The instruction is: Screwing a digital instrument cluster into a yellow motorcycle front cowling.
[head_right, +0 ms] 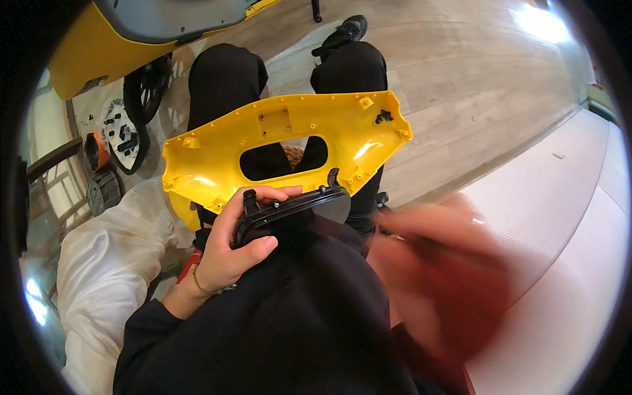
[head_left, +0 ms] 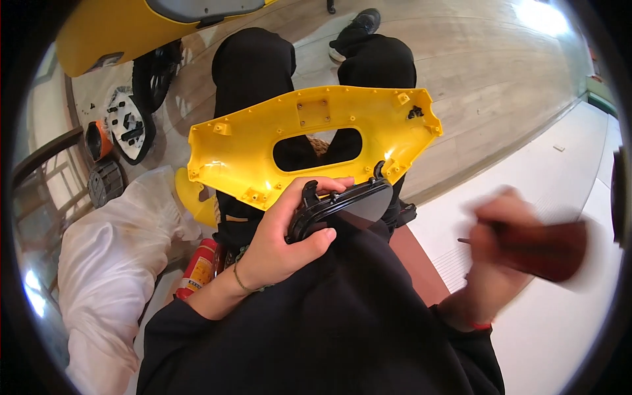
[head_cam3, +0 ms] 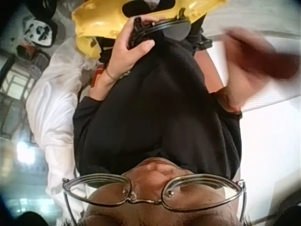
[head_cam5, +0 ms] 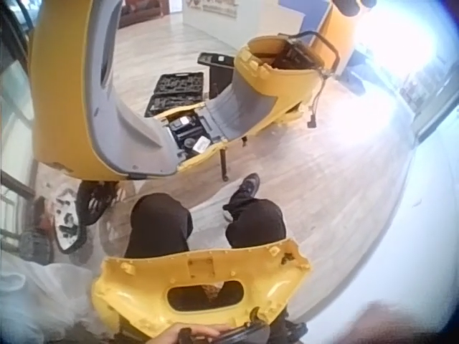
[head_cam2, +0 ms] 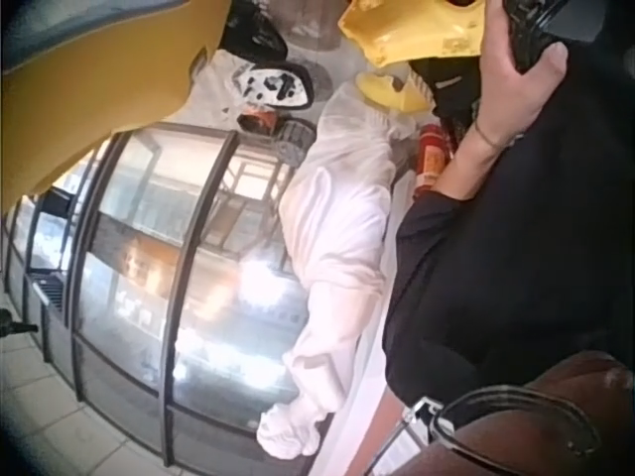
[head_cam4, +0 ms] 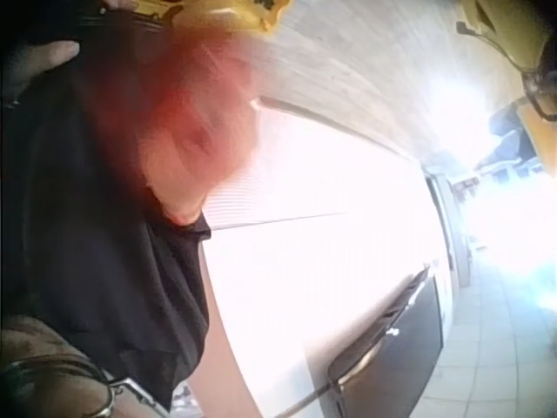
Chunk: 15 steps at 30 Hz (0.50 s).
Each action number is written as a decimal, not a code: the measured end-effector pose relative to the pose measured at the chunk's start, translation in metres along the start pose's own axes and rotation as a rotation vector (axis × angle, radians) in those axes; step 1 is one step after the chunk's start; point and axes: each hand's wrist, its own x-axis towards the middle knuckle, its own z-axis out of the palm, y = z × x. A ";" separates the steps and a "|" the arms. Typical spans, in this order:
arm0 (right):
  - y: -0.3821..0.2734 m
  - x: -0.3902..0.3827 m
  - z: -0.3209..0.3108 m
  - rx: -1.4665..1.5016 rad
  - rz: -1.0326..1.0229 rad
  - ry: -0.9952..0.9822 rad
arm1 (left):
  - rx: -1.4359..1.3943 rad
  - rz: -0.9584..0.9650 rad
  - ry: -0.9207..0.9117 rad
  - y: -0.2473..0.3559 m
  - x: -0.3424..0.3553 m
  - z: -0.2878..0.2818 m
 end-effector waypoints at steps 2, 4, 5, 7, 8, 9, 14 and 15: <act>0.003 0.007 0.013 -0.127 0.054 -0.366 | 0.019 -0.017 -0.022 0.000 0.001 0.000; 0.016 -0.003 0.026 -0.181 0.130 -0.464 | 0.144 0.011 -0.026 0.001 0.000 0.002; 0.019 -0.006 0.028 -0.186 0.132 -0.468 | 0.132 0.069 -0.042 0.001 0.003 0.006; 0.021 -0.011 0.031 0.016 0.306 -0.464 | 0.135 0.045 -0.032 0.003 0.001 0.011; 0.021 -0.011 0.033 0.016 0.307 -0.468 | 0.142 0.023 -0.025 0.004 0.000 0.012; 0.022 -0.011 0.034 0.046 0.337 -0.457 | 0.232 0.036 -0.034 0.006 0.000 0.012; 0.028 -0.011 0.042 0.102 0.413 -0.447 | 0.355 0.042 -0.037 0.012 -0.002 0.020; 0.029 -0.012 0.042 0.090 0.399 -0.438 | 0.365 0.039 -0.008 0.012 -0.002 0.022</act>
